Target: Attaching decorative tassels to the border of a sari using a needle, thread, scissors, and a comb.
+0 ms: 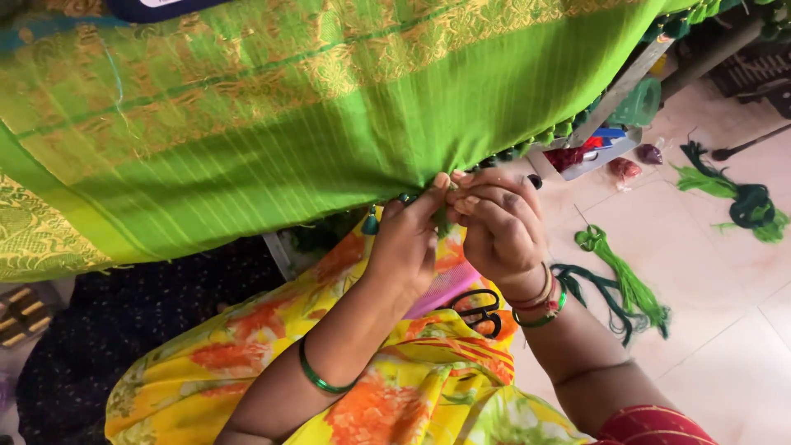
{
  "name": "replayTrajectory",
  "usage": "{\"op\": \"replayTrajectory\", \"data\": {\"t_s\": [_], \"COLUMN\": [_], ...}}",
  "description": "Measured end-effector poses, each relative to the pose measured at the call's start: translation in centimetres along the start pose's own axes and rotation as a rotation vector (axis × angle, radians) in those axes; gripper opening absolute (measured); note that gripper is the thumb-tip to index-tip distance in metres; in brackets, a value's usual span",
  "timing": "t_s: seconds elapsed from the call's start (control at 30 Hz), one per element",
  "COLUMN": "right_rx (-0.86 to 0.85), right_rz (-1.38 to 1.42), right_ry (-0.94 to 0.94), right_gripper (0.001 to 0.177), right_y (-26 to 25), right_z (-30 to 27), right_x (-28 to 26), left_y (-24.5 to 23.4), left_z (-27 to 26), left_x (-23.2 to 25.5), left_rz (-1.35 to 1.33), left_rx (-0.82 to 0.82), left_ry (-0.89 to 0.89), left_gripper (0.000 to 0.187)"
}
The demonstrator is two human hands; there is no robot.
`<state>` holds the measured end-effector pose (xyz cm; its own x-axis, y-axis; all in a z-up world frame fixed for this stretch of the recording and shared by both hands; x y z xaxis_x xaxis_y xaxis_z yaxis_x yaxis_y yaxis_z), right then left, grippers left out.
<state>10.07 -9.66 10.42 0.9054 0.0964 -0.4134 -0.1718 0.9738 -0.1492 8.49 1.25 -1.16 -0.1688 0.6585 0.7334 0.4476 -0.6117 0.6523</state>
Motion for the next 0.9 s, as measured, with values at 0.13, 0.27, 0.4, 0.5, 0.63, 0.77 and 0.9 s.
{"op": "replayTrajectory", "data": {"t_s": [0.13, 0.27, 0.4, 0.5, 0.63, 0.77, 0.9], "right_rx": [0.06, 0.043, 0.001, 0.032, 0.087, 0.094, -0.026], "right_rz": [0.24, 0.542, 0.537, 0.531, 0.507, 0.394, 0.179], "right_ry": [0.347, 0.76, 0.685, 0.671, 0.753, 0.873, 0.954], "right_gripper": [0.012, 0.012, 0.012, 0.012, 0.01, 0.014, 0.023], "right_y": [-1.5, -1.8, -1.8, -2.1, -2.3, -1.8, -3.0], "right_z": [0.6, -0.6, -1.7, -2.8, -5.6, -10.3, -14.3], "right_x": [2.4, 5.0, 4.3, 4.6, 6.0, 9.8, 15.3], "left_y": [-0.1, 1.0, 0.7, 0.7, -1.3, -4.4, -6.5], "left_z": [-1.3, -2.2, -1.9, -1.6, -0.6, 1.6, 1.6], "left_x": [0.9, 3.3, 3.4, 2.8, 2.1, 1.7, 3.3], "left_rz": [0.18, 0.401, 0.186, 0.055, 0.311, 0.58, 0.832], "left_rx": [-0.125, -0.187, -0.154, -0.164, -0.164, -0.128, -0.063], "left_ry": [0.208, 0.353, 0.142, 0.026, 0.111, 0.205, 0.404], "left_gripper": [0.019, 0.022, 0.023, 0.024, 0.028, 0.03, 0.054]}}
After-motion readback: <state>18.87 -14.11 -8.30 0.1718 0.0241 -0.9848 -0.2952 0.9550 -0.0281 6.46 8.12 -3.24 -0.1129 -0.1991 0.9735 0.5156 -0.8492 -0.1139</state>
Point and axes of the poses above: each hand's wrist, its own z-axis towards the middle knuckle, its own y-axis out of the palm, x = y × z, the point moved 7 cm from there along z, towards the middle knuckle, and after that the axes turned 5 degrees about x, right-handed, at the moved point
